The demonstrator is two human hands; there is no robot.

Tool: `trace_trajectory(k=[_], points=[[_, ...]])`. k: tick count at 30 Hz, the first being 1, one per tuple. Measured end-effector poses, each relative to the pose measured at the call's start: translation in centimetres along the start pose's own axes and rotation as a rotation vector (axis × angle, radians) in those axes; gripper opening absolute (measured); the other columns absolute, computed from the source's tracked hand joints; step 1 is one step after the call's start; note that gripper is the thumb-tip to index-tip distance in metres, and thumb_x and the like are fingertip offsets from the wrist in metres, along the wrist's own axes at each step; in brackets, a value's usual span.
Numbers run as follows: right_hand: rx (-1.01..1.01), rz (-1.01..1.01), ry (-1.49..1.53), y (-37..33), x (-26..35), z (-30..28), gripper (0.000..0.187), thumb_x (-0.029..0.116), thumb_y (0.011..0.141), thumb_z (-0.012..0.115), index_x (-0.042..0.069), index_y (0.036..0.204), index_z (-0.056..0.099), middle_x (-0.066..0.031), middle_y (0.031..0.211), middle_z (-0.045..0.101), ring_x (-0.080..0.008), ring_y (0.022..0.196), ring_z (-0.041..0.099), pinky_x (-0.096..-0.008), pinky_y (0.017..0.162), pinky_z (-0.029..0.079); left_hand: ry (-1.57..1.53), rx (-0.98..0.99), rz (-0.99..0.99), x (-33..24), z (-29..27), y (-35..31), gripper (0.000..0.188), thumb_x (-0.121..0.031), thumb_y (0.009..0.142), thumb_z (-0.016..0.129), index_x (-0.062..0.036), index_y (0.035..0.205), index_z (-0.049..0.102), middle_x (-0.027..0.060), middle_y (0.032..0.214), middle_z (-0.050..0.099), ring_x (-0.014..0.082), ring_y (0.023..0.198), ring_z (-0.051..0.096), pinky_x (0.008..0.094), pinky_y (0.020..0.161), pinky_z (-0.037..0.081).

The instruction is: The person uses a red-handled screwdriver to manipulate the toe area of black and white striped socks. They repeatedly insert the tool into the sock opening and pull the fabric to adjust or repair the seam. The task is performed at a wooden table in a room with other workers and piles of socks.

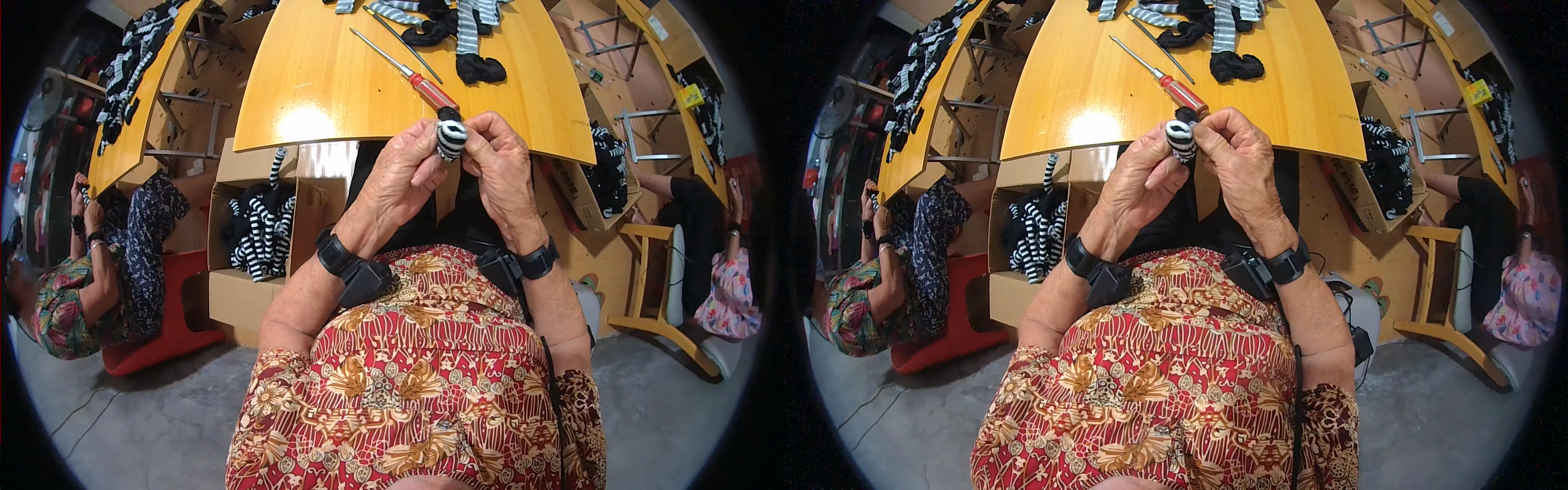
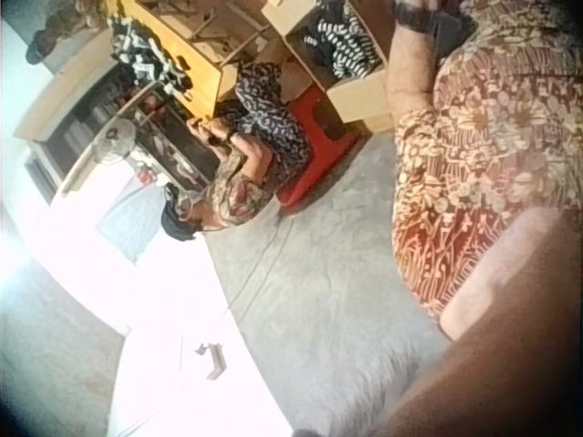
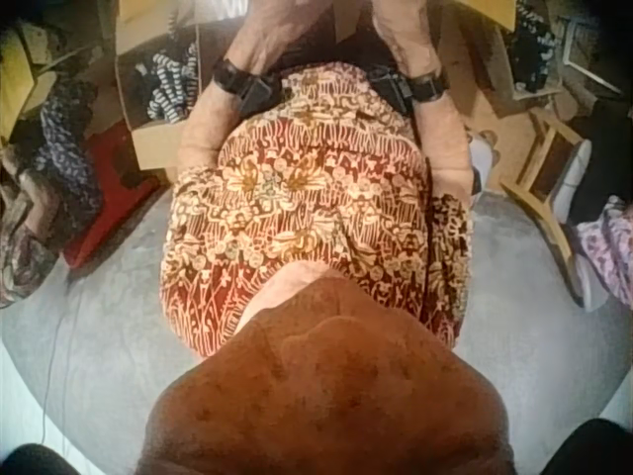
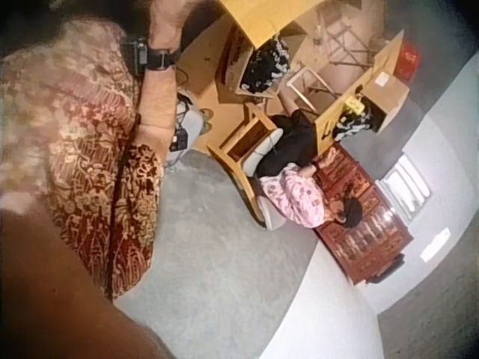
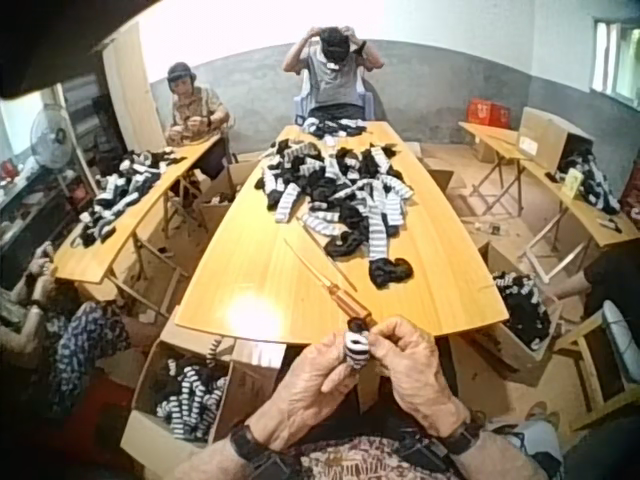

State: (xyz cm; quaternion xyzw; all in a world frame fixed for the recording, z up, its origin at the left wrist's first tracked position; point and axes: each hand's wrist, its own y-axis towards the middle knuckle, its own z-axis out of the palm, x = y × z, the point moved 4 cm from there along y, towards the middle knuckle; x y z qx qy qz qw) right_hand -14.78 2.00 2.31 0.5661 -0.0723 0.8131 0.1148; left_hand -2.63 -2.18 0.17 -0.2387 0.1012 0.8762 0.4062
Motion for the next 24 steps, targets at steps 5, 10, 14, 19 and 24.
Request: trace_trajectory(k=[5,10,14,19,24], points=[[0.061,0.045,-0.016,-0.5,0.2,-0.4,0.007,0.01,0.091,0.064,0.006,0.087,0.06,0.0069,0.072,0.053,-0.0009,0.061,0.043,-0.0161,0.053,0.034,0.197,-0.09,0.023,-0.8,1.0,-0.4,0.015,-0.019,0.098,0.055,-0.0046,0.103,0.056,-0.004,0.072,0.055,0.0007,0.045,0.036,0.0167,0.049,0.031],[0.112,-0.207,-0.506,-1.2,1.8,-0.5,0.028,0.011,0.081,0.073,0.007,0.107,0.064,0.002,0.086,0.056,-0.0064,0.072,0.049,-0.0194,0.062,0.042,0.353,-0.282,0.032,-1.6,-0.4,-0.4,0.014,-0.013,0.095,0.057,-0.0028,0.104,0.056,0.0001,0.079,0.061,0.0013,0.047,0.038,0.0165,0.045,0.031],[0.235,-0.361,-0.798,-2.2,5.8,2.1,0.047,0.011,0.073,0.078,0.011,0.118,0.065,-0.0038,0.104,0.056,-0.0103,0.087,0.054,-0.0222,0.069,0.046,0.411,-0.266,0.017,-1.6,-0.3,-0.6,0.014,-0.01,0.093,0.057,-0.0011,0.104,0.059,0.0014,0.085,0.063,0.0008,0.05,0.041,0.0153,0.044,0.034],[0.293,-0.367,-0.787,-1.6,5.7,2.2,0.036,0.012,0.072,0.079,0.006,0.106,0.067,-0.0035,0.094,0.057,-0.0115,0.081,0.056,-0.0235,0.067,0.047,0.415,-0.219,-0.056,-1.0,-0.1,-0.7,0.015,-0.007,0.094,0.054,-0.0011,0.107,0.06,0.0004,0.085,0.062,-0.0001,0.053,0.043,0.0138,0.045,0.035],[0.287,-0.349,-0.811,-1.5,5.1,2.4,0.028,0.01,0.074,0.077,0.002,0.099,0.066,-0.0029,0.089,0.057,-0.0114,0.072,0.056,-0.0236,0.062,0.047,0.463,-0.272,-0.077,-1.1,0.4,-1.1,0.012,-0.006,0.094,0.053,-0.0024,0.103,0.061,-0.0013,0.083,0.06,-0.0001,0.053,0.042,0.0137,0.045,0.034]])
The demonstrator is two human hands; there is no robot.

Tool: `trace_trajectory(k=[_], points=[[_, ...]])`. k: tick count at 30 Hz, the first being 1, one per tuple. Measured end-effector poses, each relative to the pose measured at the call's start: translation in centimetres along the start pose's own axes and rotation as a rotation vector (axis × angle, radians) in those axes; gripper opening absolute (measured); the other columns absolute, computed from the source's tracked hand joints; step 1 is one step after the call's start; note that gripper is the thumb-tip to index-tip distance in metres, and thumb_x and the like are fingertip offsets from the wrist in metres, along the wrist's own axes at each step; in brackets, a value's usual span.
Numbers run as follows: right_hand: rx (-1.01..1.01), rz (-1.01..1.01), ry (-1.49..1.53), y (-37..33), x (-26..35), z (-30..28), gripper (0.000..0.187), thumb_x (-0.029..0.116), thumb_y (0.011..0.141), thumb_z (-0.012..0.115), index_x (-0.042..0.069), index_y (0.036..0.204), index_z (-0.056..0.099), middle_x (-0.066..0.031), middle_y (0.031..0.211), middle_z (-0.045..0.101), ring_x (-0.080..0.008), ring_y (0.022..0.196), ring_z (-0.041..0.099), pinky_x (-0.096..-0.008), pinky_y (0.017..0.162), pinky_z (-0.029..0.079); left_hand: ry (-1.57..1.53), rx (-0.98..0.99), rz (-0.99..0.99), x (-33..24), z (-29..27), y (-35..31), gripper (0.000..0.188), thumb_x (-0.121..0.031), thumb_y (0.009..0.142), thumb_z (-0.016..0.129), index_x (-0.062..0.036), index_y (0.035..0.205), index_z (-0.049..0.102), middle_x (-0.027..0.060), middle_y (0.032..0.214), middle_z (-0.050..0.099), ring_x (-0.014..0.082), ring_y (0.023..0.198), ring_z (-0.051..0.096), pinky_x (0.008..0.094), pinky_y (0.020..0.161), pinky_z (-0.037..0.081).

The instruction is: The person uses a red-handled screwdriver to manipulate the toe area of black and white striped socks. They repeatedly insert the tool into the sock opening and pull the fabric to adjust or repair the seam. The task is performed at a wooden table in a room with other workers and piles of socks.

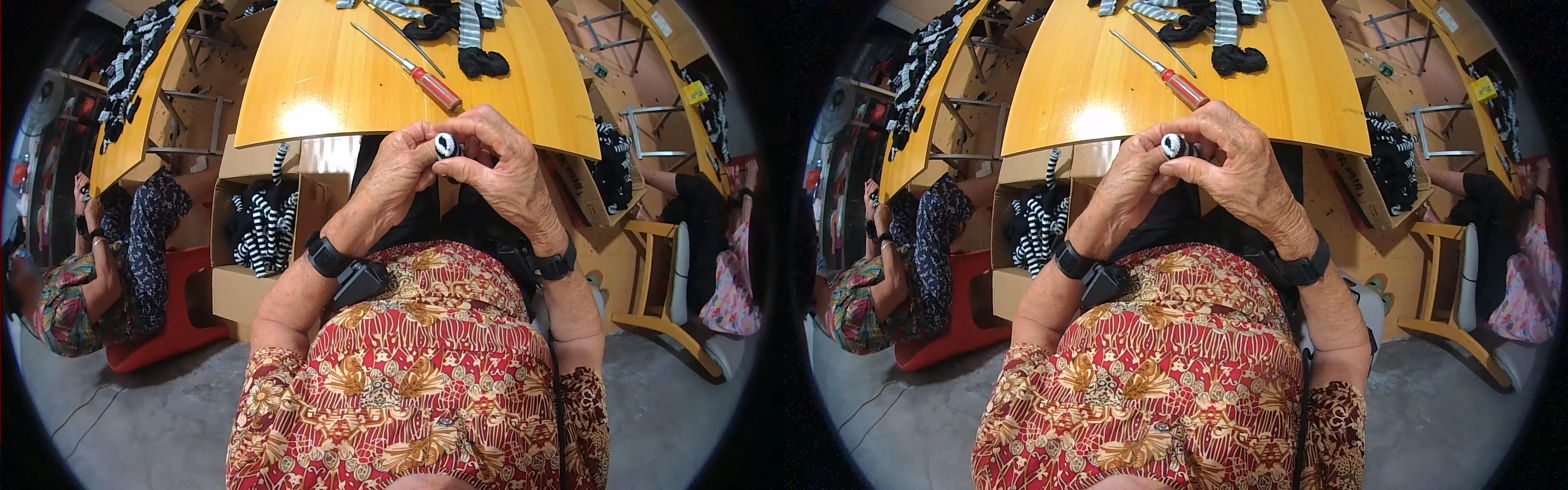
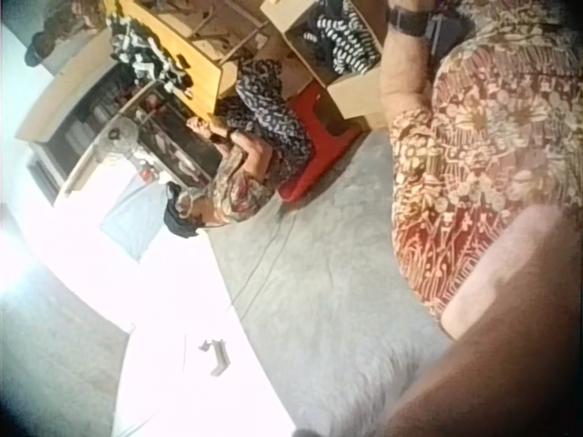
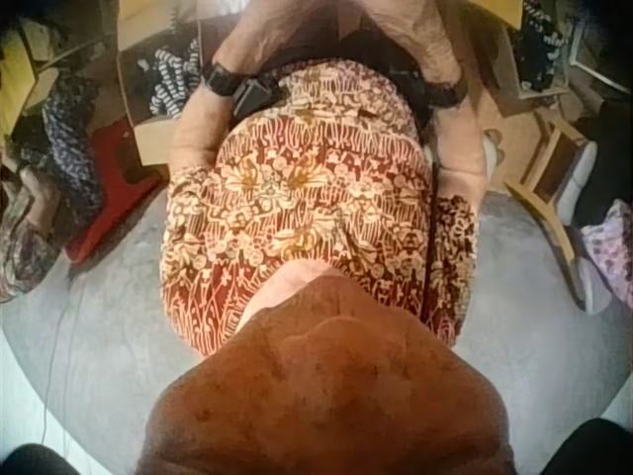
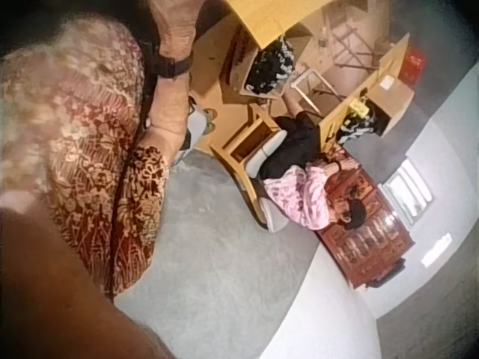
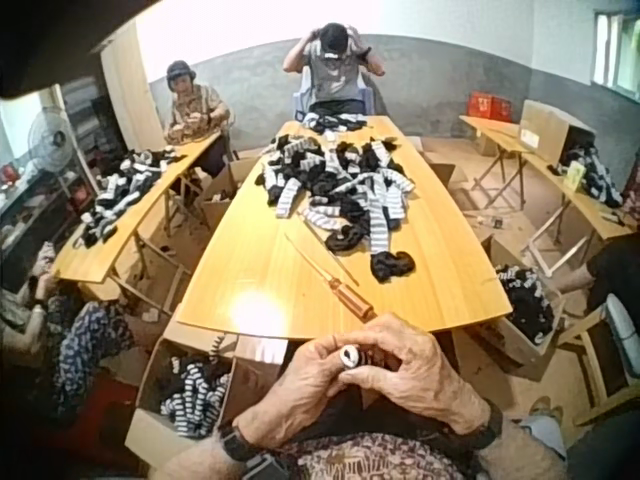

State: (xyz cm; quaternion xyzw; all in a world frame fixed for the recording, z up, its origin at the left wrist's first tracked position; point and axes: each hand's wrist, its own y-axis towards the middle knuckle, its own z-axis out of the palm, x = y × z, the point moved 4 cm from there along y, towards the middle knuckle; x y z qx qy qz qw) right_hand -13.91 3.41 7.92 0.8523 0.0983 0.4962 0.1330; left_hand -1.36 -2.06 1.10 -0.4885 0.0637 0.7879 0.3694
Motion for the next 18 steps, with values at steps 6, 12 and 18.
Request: trace_trajectory(k=[6,12,18], points=[[-0.093,-0.068,0.027,-0.2,-0.4,0.0,0.021,0.007,0.076,0.075,0.0,0.093,0.067,-0.0037,0.086,0.06,-0.0106,0.072,0.058,-0.0237,0.063,0.048,-0.118,0.095,-0.011,0.6,-0.7,0.2,0.012,-0.012,0.094,0.059,-0.0038,0.103,0.059,-0.0034,0.083,0.059,0.0008,0.057,0.044,0.0152,0.05,0.037],[-0.195,-0.101,0.041,-0.2,-0.9,-0.3,0.018,0.004,0.077,0.074,0.001,0.094,0.067,-0.0033,0.087,0.06,-0.0101,0.073,0.059,-0.0226,0.063,0.049,-0.36,0.193,-0.066,0.7,-0.3,-0.5,0.026,-0.014,0.089,0.067,-0.0063,0.112,0.056,-0.0033,0.089,0.06,0.0014,0.069,0.052,0.0163,0.061,0.045],[-0.234,0.111,0.323,-0.5,-0.9,-1.2,0.031,0.003,0.081,0.072,0.004,0.111,0.065,0.0001,0.092,0.062,-0.0082,0.075,0.058,-0.0211,0.068,0.05,-0.205,0.103,0.096,-0.2,-1.3,-0.3,0.032,-0.012,0.087,0.069,-0.0071,0.115,0.054,-0.0017,0.095,0.061,0.0033,0.081,0.056,0.0175,0.066,0.049]])
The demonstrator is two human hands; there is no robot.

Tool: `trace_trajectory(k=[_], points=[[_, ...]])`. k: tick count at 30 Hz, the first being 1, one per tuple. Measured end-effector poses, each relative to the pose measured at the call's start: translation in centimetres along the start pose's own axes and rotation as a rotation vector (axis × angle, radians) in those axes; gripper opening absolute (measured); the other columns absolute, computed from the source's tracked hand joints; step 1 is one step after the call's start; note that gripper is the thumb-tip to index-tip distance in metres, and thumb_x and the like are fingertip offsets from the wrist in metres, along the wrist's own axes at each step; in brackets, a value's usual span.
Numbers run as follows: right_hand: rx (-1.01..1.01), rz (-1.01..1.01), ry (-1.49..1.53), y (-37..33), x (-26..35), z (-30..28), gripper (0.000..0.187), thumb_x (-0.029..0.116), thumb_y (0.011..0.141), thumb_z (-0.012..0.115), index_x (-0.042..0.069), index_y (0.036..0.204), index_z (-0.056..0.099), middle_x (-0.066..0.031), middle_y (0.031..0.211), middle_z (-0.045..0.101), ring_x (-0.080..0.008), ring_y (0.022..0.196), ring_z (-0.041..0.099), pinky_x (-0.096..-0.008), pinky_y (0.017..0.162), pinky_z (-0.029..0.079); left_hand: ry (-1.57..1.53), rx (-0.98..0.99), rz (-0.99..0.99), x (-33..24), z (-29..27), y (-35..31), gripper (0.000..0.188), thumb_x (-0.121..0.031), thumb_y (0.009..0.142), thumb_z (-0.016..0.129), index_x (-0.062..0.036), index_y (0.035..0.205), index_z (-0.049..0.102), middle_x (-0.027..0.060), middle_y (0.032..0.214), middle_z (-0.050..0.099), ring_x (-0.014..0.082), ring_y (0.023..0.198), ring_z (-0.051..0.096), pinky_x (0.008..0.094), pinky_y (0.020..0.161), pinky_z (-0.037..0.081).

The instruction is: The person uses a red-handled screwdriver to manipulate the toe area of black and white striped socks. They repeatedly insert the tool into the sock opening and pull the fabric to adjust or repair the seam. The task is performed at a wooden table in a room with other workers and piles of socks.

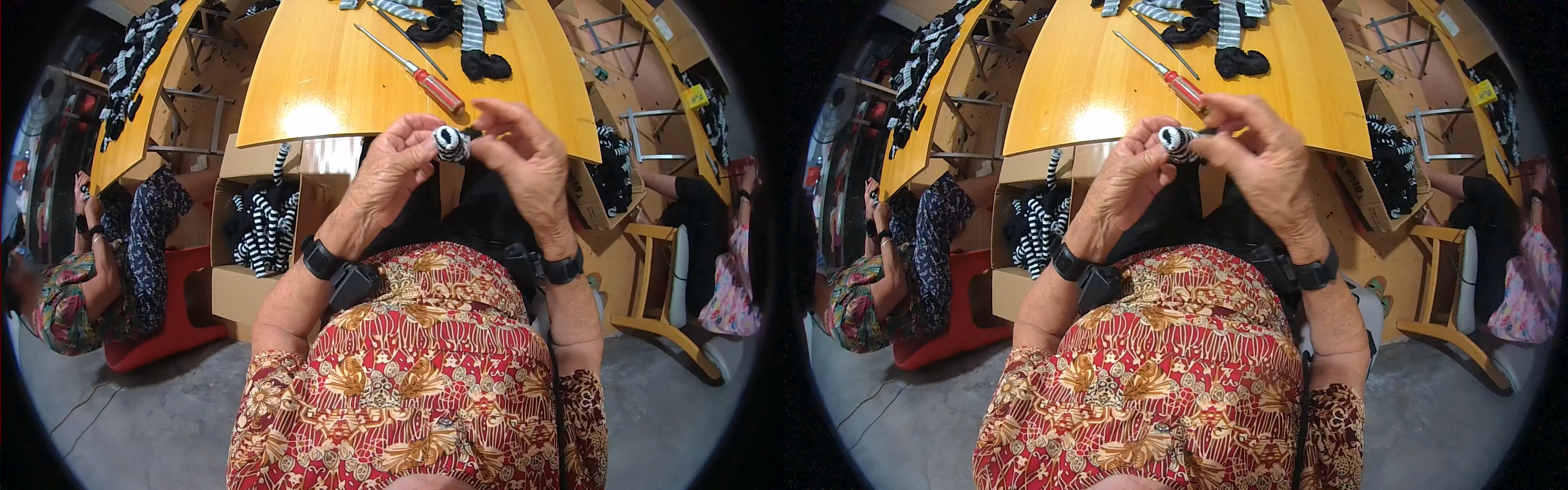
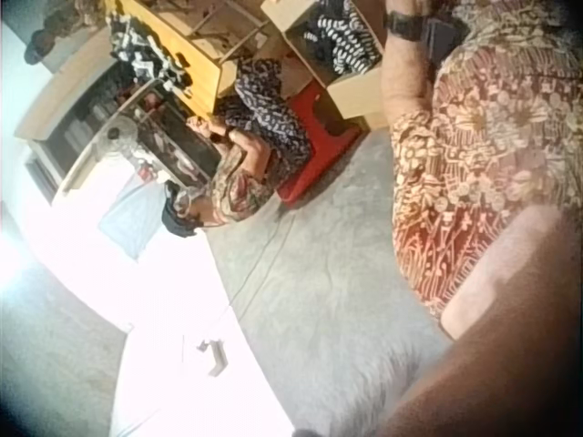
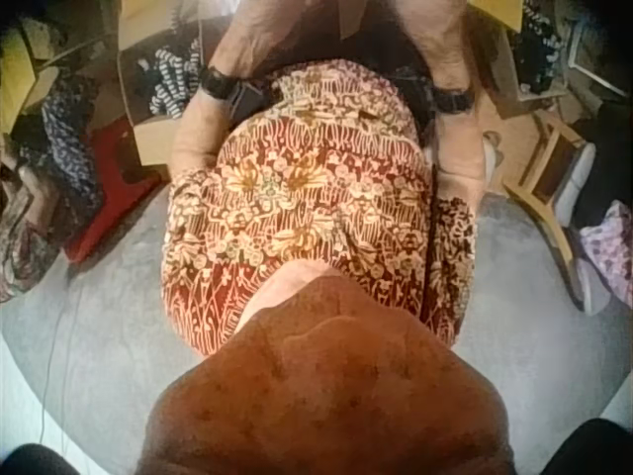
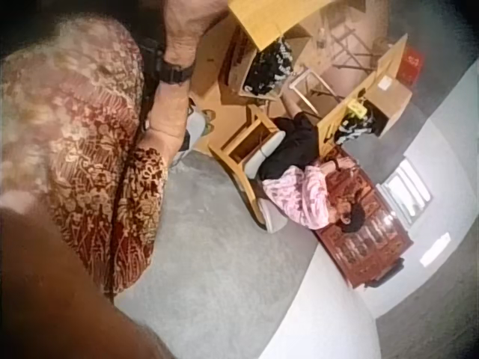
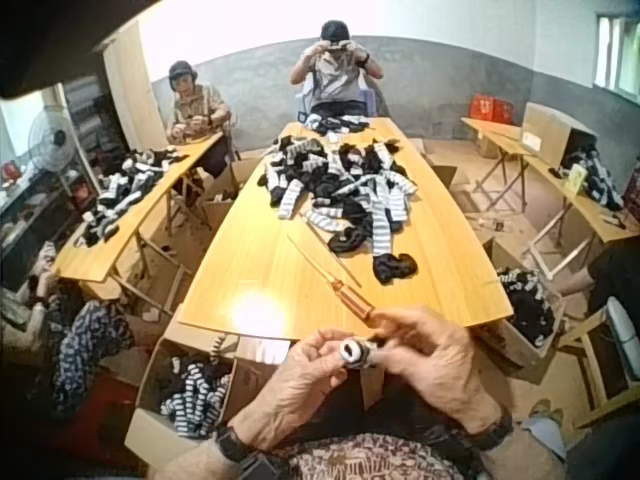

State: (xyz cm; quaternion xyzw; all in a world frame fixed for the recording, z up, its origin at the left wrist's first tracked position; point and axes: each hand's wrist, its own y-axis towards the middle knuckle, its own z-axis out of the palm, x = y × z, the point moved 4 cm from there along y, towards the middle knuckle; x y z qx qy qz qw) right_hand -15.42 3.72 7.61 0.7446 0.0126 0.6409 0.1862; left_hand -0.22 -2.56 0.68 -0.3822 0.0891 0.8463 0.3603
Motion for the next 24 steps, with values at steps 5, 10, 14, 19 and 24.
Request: trace_trajectory(k=[5,10,14,19,24], points=[[0.044,0.266,-0.045,-1.1,-1.2,-1.6,0.02,0.009,0.088,0.068,-0.001,0.104,0.067,-0.0018,0.089,0.067,-0.0062,0.081,0.06,-0.0196,0.074,0.049,0.18,-0.089,0.178,-0.8,-0.1,-0.3,0.025,-0.009,0.088,0.067,-0.0053,0.111,0.057,-0.001,0.093,0.064,0.0036,0.079,0.057,0.0173,0.07,0.047],[0.064,0.225,0.065,-1.1,-2.4,0.3,0.02,0.01,0.086,0.07,0.001,0.104,0.068,0.0003,0.085,0.066,-0.0047,0.077,0.059,-0.0186,0.07,0.048,0.277,-0.041,0.249,-1.1,0.7,-0.2,0.028,-0.008,0.086,0.07,-0.0038,0.111,0.058,0.0028,0.096,0.066,0.0077,0.087,0.062,0.0218,0.079,0.051],[0.056,0.227,0.118,-0.9,-2.9,0.5,0.013,0.009,0.085,0.071,0.001,0.095,0.067,0.0024,0.081,0.065,-0.0035,0.075,0.058,-0.0185,0.067,0.047,0.329,-0.057,0.304,-1.7,1.0,-0.2,0.023,-0.005,0.087,0.067,-0.0018,0.109,0.058,0.0029,0.097,0.065,0.0075,0.088,0.061,0.0218,0.079,0.05],[-0.144,0.03,0.044,0.0,-1.1,0.3,0.01,0.009,0.086,0.07,0.002,0.092,0.066,0.0015,0.081,0.064,-0.0043,0.073,0.057,-0.0198,0.065,0.047,0.417,-0.088,0.365,-2.8,1.9,-0.1,0.024,-0.003,0.088,0.066,-0.0022,0.111,0.057,0.0037,0.099,0.065,0.0086,0.089,0.061,0.0223,0.08,0.05],[0.153,0.155,-0.103,0.2,0.0,0.1,0.016,0.011,0.086,0.069,0.0,0.098,0.066,-0.0014,0.086,0.066,-0.0066,0.079,0.06,-0.0224,0.068,0.049,0.594,-0.066,0.408,-3.4,2.6,-0.5,0.024,-0.002,0.09,0.063,-0.0008,0.113,0.056,0.0043,0.098,0.065,0.009,0.088,0.062,0.0226,0.079,0.051]])
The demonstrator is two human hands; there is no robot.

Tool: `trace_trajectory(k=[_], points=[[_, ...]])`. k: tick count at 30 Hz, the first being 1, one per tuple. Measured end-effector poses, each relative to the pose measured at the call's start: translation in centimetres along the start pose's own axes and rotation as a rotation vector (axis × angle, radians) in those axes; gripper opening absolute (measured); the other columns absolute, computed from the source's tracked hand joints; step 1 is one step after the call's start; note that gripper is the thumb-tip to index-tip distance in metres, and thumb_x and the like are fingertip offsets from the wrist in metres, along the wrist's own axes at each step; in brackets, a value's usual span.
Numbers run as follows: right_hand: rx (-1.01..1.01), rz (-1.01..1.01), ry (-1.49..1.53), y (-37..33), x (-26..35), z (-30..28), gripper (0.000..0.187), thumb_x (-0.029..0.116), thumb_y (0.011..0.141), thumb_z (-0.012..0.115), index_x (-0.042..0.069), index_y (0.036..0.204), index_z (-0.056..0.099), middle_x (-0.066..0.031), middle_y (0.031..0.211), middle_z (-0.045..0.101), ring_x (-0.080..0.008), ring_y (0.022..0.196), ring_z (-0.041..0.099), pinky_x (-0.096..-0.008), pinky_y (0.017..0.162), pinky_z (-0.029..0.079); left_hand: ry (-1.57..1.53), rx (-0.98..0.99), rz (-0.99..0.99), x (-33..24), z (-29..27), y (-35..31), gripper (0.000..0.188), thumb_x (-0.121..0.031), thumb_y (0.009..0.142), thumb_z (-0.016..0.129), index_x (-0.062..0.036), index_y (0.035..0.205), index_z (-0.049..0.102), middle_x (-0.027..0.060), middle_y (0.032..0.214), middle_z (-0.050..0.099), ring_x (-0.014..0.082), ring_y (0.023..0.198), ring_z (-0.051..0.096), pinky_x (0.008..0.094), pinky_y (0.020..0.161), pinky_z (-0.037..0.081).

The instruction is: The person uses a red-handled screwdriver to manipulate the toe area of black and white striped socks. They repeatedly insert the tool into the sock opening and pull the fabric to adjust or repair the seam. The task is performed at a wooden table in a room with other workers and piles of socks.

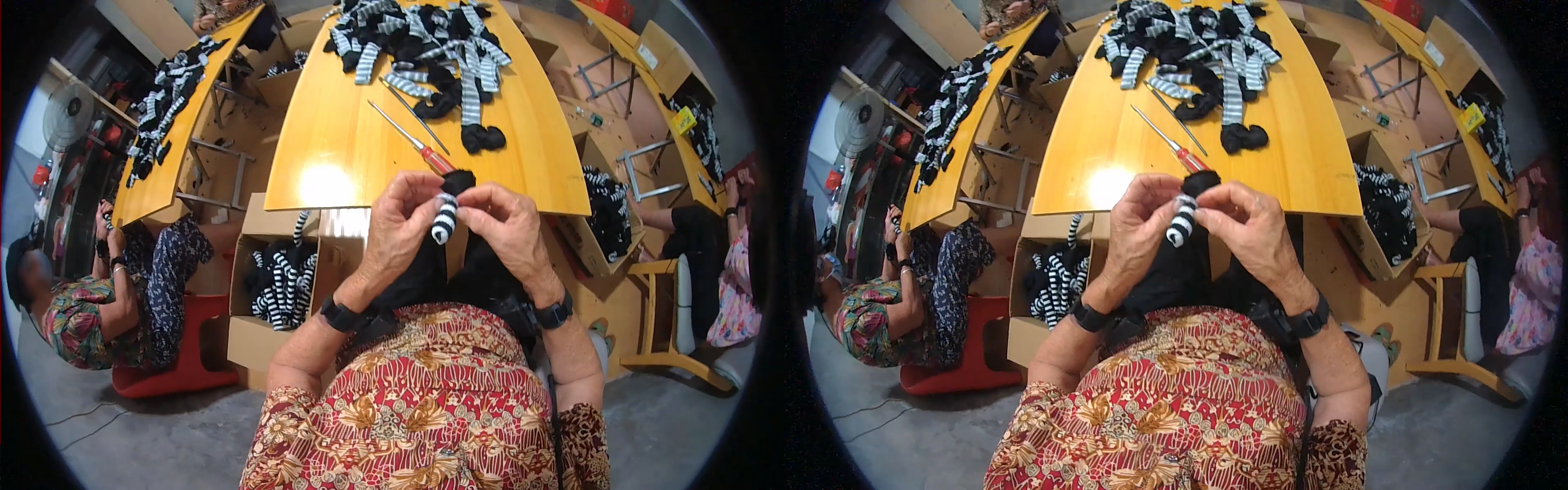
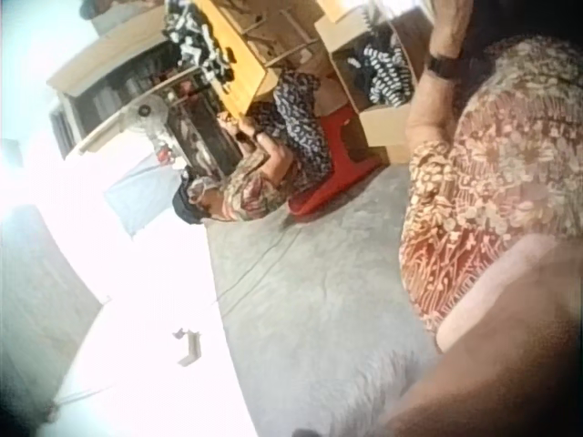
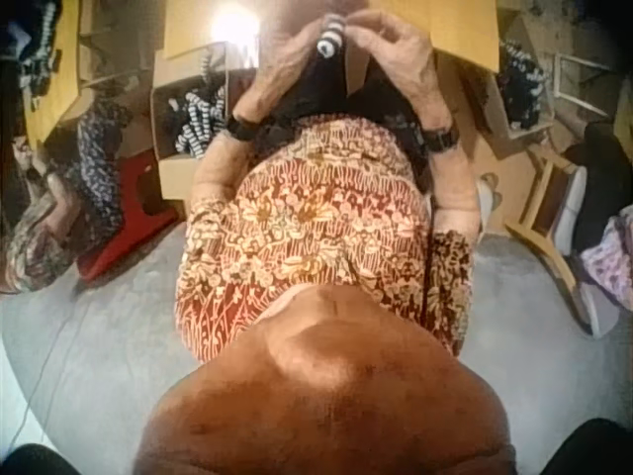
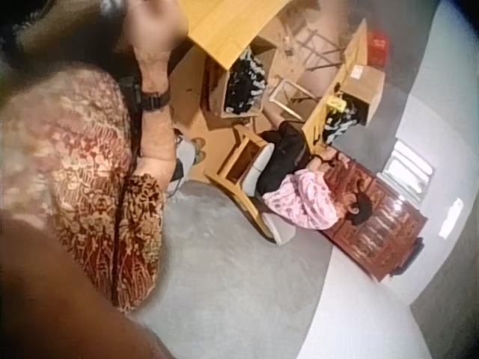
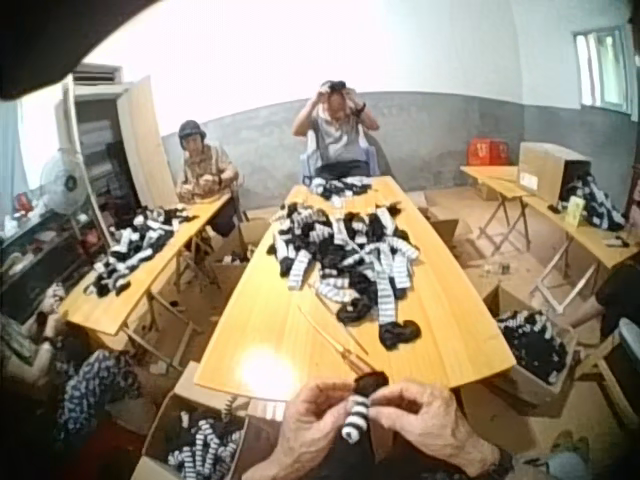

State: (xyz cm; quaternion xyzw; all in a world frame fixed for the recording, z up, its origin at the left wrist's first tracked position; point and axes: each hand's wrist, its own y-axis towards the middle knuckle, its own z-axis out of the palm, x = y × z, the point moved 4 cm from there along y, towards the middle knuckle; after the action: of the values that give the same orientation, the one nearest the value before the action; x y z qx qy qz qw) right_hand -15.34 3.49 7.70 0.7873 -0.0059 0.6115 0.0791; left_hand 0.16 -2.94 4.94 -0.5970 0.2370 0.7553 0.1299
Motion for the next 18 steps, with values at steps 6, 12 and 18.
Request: trace_trajectory(k=[6,12,18], points=[[0.04,0.11,0.284,0.5,-1.6,0.2,0.017,0.011,0.086,0.069,0.0,0.1,0.064,0.0004,0.087,0.065,-0.0068,0.081,0.06,-0.0224,0.075,0.05,0.149,-0.025,0.033,0.3,0.2,0.3,0.021,0.001,0.089,0.062,-0.0004,0.11,0.058,0.0043,0.098,0.065,0.0089,0.088,0.062,0.0226,0.079,0.051],[0.103,0.187,0.445,1.7,-2.5,0.7,0.017,0.008,0.084,0.07,0.002,0.097,0.061,0.0012,0.09,0.06,-0.0063,0.085,0.057,-0.0213,0.078,0.048,0.226,-0.046,0.057,0.3,0.1,1.8,0.021,0.005,0.087,0.061,-0.0007,0.107,0.059,0.004,0.097,0.065,0.0096,0.087,0.063,0.0226,0.078,0.051],[0.119,0.308,0.557,1.6,-4.2,0.6,0.014,0.008,0.083,0.071,0.005,0.088,0.059,0.0042,0.083,0.057,-0.0035,0.078,0.053,-0.0188,0.07,0.044,0.033,0.017,-0.052,1.8,0.4,2.9,0.022,0.003,0.087,0.065,-0.0007,0.107,0.059,0.0052,0.097,0.064,0.0097,0.087,0.062,0.0225,0.078,0.051]])
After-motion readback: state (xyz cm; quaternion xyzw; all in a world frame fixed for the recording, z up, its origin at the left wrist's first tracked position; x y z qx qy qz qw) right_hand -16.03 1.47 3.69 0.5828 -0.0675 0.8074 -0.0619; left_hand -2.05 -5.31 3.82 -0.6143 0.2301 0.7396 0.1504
